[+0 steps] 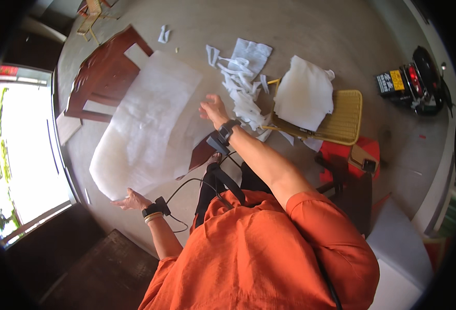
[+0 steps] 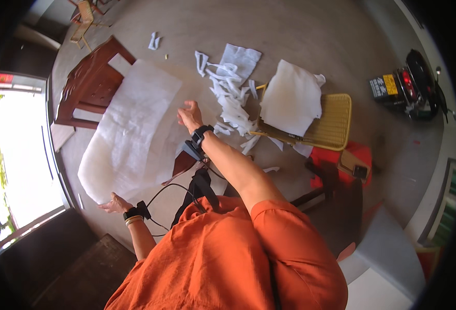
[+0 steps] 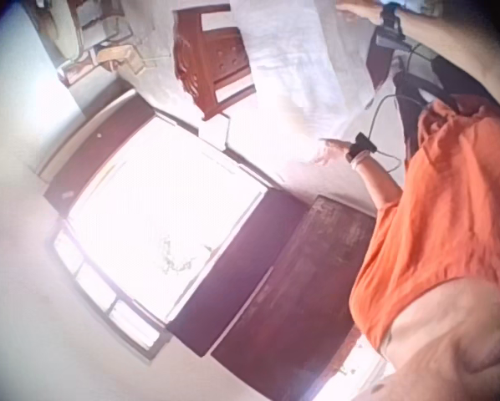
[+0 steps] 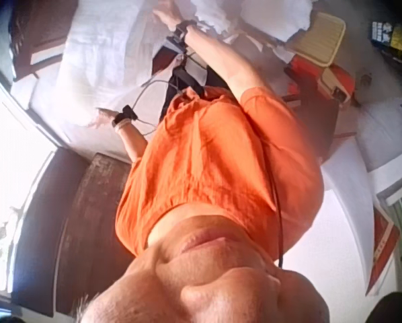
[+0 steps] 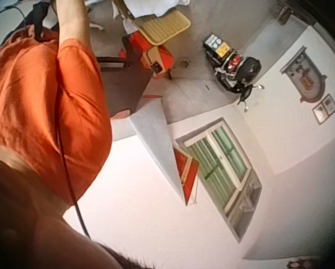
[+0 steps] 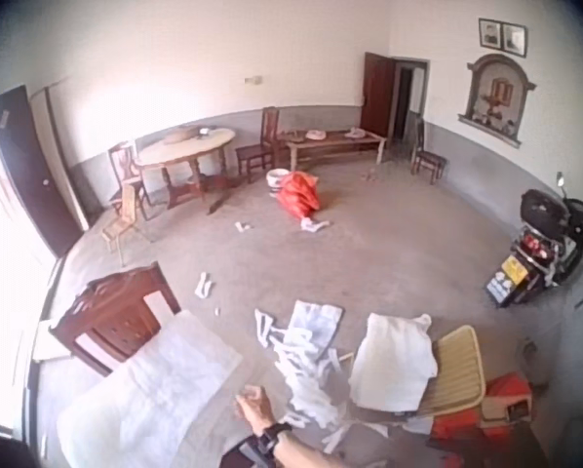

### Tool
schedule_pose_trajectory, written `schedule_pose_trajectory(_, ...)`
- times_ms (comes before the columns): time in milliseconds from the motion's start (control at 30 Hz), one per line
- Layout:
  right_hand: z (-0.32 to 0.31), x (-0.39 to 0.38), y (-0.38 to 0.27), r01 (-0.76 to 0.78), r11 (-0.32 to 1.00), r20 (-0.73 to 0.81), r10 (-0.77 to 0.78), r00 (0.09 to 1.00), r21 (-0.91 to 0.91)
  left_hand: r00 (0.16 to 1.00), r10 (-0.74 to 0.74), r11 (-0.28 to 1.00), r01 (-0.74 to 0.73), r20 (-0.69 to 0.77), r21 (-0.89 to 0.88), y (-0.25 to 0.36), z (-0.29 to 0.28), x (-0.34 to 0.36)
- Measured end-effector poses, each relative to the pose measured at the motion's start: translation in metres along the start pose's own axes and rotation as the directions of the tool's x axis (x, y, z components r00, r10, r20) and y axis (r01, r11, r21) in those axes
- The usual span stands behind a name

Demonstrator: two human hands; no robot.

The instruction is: The person cuts a dark gray piece of fabric with scissors while it is laid over a white padding material on a table.

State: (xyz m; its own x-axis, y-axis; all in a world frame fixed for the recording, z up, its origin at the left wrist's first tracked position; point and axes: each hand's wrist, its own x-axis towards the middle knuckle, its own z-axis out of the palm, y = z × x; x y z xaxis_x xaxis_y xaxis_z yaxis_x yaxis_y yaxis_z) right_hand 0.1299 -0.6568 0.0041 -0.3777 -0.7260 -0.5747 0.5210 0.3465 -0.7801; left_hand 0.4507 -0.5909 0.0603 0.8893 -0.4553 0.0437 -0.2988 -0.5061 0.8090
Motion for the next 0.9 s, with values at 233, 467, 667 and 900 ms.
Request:
schedule_pose_trajectory(233,-0.180,-0.035,0.051,-0.278,0.937,0.058,0.272,0.961,0.209,0.611,0.749,0.662,-0.683,0.254,-0.308,0.033,0.059,-0.088)
schedule_pose_trajectory(467,-0.317,-0.064,0.087,-0.190,0.837,-0.147,0.304,0.941,0.513,0.038,0.473,0.881,-0.045,0.880,-0.472,0.044,0.159,-0.255)
schedule_pose_trajectory(667,-0.366,-0.094,0.065,0.037,0.773,-0.342,0.237,0.909,0.634,-0.227,0.243,0.880,-0.357,0.943,-0.313,-0.003,0.263,-0.364)
schedule_pose_trajectory(900,-0.405,-0.102,0.081,0.006,0.759,-0.465,0.393,0.793,0.651,-0.218,-0.045,0.783,-0.614,0.975,-0.101,-0.012,0.322,-0.452)
